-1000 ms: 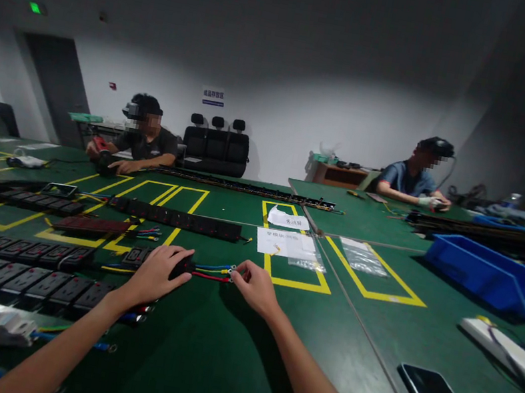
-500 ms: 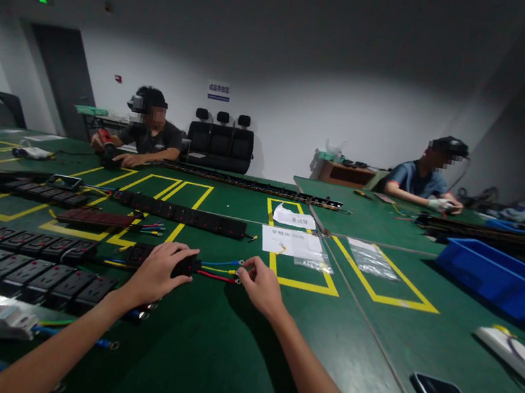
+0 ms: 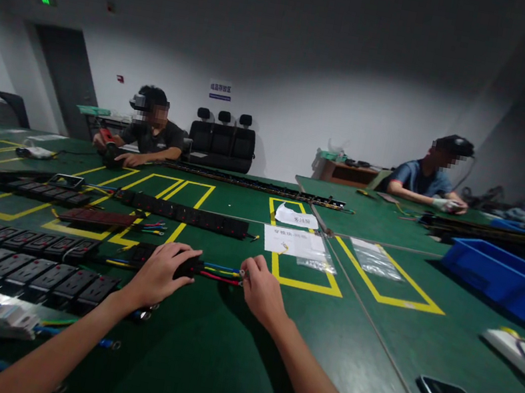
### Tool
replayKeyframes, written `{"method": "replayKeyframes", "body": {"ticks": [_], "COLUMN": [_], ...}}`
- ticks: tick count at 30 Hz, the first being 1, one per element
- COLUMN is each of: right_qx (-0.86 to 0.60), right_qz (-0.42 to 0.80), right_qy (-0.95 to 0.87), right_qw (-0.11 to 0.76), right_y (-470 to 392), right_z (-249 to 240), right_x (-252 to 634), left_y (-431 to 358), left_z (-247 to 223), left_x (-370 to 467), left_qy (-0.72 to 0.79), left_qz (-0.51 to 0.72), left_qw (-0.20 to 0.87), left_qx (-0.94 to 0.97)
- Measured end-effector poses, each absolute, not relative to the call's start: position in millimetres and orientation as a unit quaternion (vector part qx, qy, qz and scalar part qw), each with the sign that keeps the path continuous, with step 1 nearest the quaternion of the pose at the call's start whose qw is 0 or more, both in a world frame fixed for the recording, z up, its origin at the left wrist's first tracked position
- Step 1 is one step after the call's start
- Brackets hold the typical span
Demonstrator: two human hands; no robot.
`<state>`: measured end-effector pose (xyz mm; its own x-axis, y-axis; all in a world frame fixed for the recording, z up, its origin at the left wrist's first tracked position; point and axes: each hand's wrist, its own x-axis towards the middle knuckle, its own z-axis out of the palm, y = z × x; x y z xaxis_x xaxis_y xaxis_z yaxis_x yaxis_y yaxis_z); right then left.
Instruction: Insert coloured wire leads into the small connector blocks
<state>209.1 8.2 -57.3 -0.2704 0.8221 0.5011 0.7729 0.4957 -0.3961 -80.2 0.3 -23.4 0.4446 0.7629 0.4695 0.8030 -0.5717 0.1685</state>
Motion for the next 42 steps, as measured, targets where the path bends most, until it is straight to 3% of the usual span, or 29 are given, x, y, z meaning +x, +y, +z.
{"method": "replayKeyframes", "body": {"ticks": [5,42], "right_qx": [-0.504,-0.542], "right_qz": [-0.007,0.019], "right_qy": [-0.814,-0.777], "right_qw": [0.288,0.319], "right_y": [2.8,0.6], "right_z": [-52.0,-46.7], "right_x": [206.6,210.5], "left_y": [-1.0,4.9], "left_z": [-22.3,-22.4], "left_x": [-80.0,-80.5], "left_qy": [-0.457,-0.455], "left_qz": [-0.256,-0.238], "left_qw": [0.039,0.042], "left_qx": [-0.851,-0.857]}}
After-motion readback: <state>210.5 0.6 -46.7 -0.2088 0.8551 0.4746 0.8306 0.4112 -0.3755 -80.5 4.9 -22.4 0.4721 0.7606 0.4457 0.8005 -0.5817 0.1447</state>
